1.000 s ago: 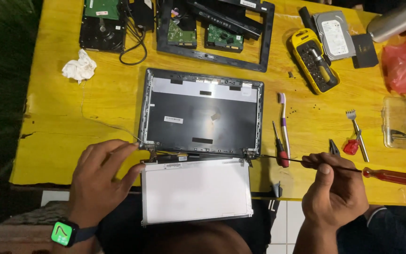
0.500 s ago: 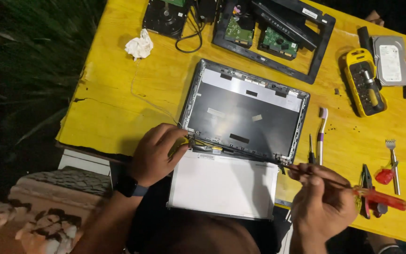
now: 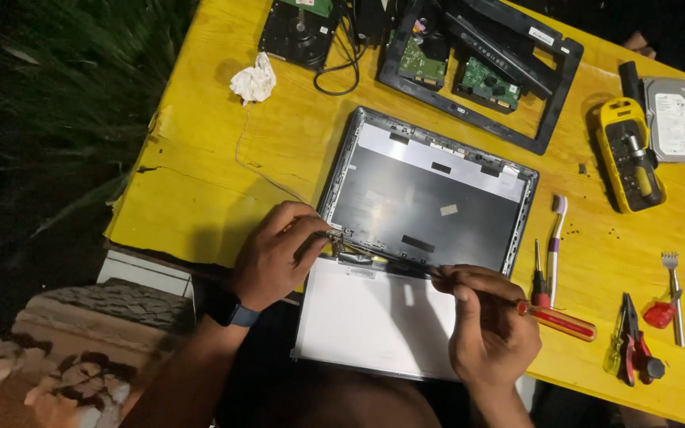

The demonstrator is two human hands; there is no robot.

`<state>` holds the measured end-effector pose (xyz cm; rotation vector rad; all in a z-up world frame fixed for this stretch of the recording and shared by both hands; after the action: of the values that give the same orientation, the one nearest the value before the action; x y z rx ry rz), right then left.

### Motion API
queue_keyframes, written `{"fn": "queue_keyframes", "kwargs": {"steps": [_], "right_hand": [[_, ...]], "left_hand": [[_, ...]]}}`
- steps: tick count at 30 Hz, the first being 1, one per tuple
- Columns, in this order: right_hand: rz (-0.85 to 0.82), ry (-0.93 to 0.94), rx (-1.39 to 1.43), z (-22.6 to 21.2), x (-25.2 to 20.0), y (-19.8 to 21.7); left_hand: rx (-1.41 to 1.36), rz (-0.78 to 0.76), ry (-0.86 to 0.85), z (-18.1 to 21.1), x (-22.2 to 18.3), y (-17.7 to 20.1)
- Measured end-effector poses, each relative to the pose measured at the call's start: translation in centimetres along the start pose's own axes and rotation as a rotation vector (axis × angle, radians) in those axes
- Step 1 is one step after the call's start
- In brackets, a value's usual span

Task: The person is disassembling a laptop screen by removing screws and detaching display cables using a screwdriver.

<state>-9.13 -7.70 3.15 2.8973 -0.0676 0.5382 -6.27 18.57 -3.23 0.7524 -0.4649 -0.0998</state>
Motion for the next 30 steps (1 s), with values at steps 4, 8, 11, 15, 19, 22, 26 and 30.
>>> {"fn": "queue_keyframes", "kwargs": {"steps": [4,8,11,15,19,22,26,30], "right_hand": [[-0.105,0.100,-0.078,-0.3,1.3,-1.1],[-0.194,0.283,-0.158,-0.4,2.6,-2.0],[-0.223,0.376,-0.199,0.0,2.9,-2.2],[-0.222,0.325,-0.184,-0.6,3.7,-2.7],[-0.254,0.341,-0.182,-0.7,3.8,-2.7],[-0.284,0.372,-0.194,-0.6,4.0,-2.6],[-0.298,0.384,-0.298,-1.3,4.5,-2.9],[-0.330,0.495,-0.318,0.4,3.9,-2.1]], "left_hand": [[0.002,-0.007,-0.003,-0.2,0.1,0.1],[-0.010,0.008,0.000,-0.4,0.2,0.0],[-0.008,-0.003,0.000,-0.5,0.1,-0.1],[-0.004,-0.025,0.022,-1.0,0.2,-0.4],[-0.033,-0.004,0.012,-0.7,0.2,-0.2],[-0.015,0.004,-0.008,-0.7,0.4,-0.1],[-0.015,-0.004,0.000,-0.7,0.1,-0.2],[-0.015,0.011,-0.006,-0.6,0.2,0.0]]}}
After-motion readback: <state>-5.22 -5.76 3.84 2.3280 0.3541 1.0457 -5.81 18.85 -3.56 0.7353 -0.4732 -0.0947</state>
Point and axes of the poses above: each hand's wrist, its own x-axis towards the middle knuckle, its own y-axis out of the back of the hand, z = x × y, the point moved 1 cm from there along x, towards the middle knuckle, and after that the axes turned 4 degrees about -z, right-handed, at the moved point
